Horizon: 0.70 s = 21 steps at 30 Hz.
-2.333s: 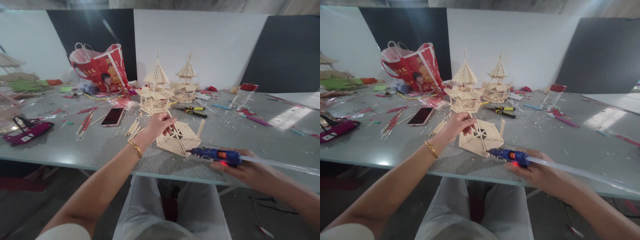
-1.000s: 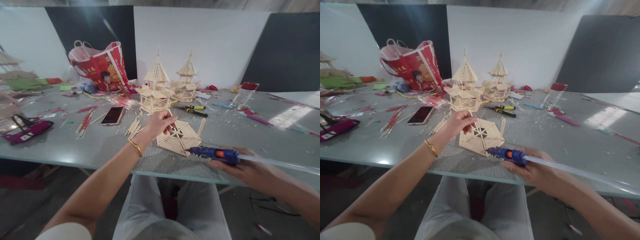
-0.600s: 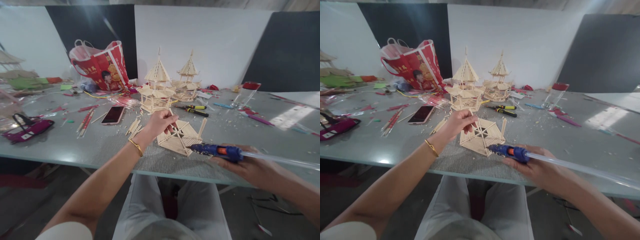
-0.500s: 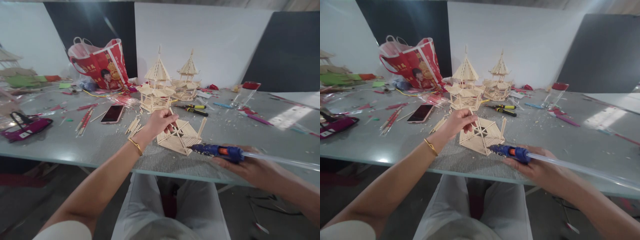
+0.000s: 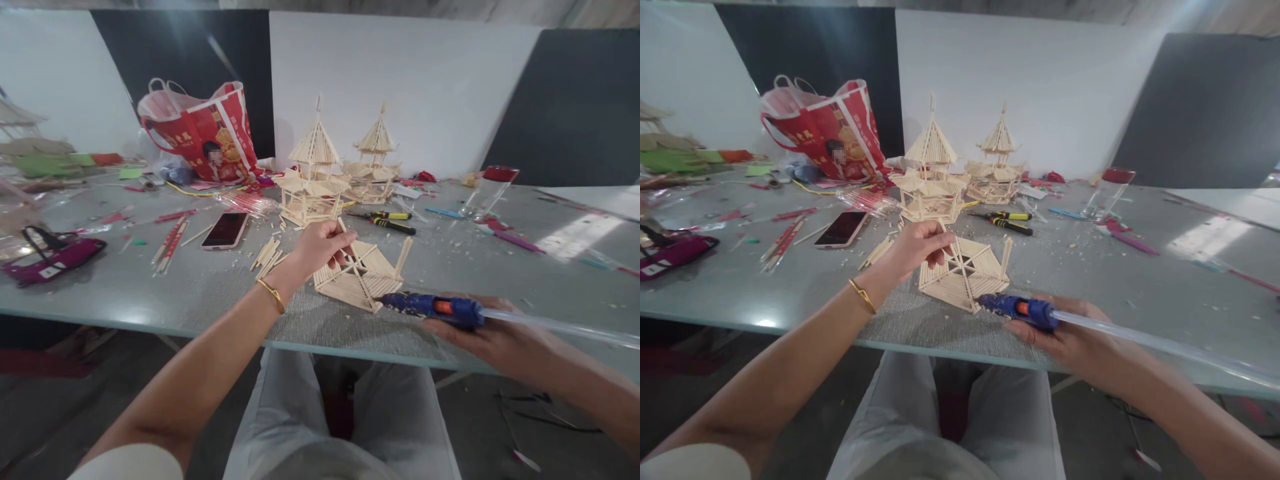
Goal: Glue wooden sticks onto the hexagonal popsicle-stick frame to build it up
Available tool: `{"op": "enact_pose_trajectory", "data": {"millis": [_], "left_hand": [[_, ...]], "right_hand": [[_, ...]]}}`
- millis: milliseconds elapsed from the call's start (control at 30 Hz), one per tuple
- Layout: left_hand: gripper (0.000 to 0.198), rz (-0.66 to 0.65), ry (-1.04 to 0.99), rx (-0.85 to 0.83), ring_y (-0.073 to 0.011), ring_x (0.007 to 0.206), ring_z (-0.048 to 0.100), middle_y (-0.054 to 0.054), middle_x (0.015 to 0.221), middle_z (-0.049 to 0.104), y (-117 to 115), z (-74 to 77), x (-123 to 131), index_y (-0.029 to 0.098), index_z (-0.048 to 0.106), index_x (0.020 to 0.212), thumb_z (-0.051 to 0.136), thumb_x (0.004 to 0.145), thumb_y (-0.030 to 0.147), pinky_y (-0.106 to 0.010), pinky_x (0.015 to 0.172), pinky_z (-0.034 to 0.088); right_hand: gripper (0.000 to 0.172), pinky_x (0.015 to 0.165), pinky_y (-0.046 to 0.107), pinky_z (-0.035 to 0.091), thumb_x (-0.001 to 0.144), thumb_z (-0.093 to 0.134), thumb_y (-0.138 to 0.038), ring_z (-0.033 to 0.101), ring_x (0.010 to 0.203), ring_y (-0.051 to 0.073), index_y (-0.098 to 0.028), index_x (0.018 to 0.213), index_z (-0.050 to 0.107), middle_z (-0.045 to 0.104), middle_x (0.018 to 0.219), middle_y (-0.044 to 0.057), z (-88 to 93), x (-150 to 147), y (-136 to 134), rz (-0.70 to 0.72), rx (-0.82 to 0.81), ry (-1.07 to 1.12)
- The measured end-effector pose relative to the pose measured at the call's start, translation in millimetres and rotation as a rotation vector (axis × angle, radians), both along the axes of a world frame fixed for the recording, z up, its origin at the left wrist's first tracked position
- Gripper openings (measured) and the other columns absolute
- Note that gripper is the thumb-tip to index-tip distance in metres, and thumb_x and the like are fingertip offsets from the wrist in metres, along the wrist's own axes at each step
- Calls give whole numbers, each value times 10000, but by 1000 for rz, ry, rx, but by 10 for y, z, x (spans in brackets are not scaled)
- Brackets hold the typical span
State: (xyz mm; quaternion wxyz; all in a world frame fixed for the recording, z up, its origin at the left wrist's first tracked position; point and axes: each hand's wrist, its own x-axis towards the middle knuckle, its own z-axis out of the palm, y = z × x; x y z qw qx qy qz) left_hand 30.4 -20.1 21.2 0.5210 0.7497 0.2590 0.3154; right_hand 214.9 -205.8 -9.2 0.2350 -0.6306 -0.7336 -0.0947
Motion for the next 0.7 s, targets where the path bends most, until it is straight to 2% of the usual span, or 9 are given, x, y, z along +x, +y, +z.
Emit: {"op": "enact_pose_trajectory", "data": {"millis": [67,200,300,433,567,700], "left_hand": [[177,5,3,-6,-25,422,509,-4,616,609,-14,12,-2,132,505,669,548,826,202,-166,390,357],[166,-9,-8,-16,-24,419,500,4,600,598,-28,24,-12,127,511,677,549,825,192,-170,400,370],[165,-14,-16,-12,-27,418,504,-2,612,599,-20,16,-9,122,514,679,551,822,194,-170,391,369],[162,-10,-23,-18,-29,416,505,-2,614,592,-12,3,-3,122,513,681,550,820,195,-162,375,362],[168,-17,-18,-12,-26,414,498,1,598,583,-17,5,-8,122,511,674,548,822,192,-160,385,366],[178,-8,-3,-6,-26,426,509,-6,622,606,-13,11,-7,126,508,672,542,827,208,-158,386,362]], "right_hand": [[317,548,340,581,843,424,-484,651,644,208,-274,887,657,692,723,3,15,-14,11,-3,6,5],[387,628,354,580,870,330,-446,668,696,211,-265,827,669,701,741,38,12,-7,29,62,44,-26],[408,616,341,574,877,293,-427,667,698,199,-295,779,666,699,738,20,-14,22,27,126,73,-56],[344,598,363,577,857,366,-487,670,680,220,-295,828,650,707,763,9,-46,42,35,5,2,7],[358,612,353,577,823,417,-538,668,687,235,-269,852,651,701,774,22,-52,32,54,-5,-11,65],[283,573,319,565,805,479,-491,654,644,216,-275,891,641,689,744,7,-29,1,42,-38,-42,99]]}}
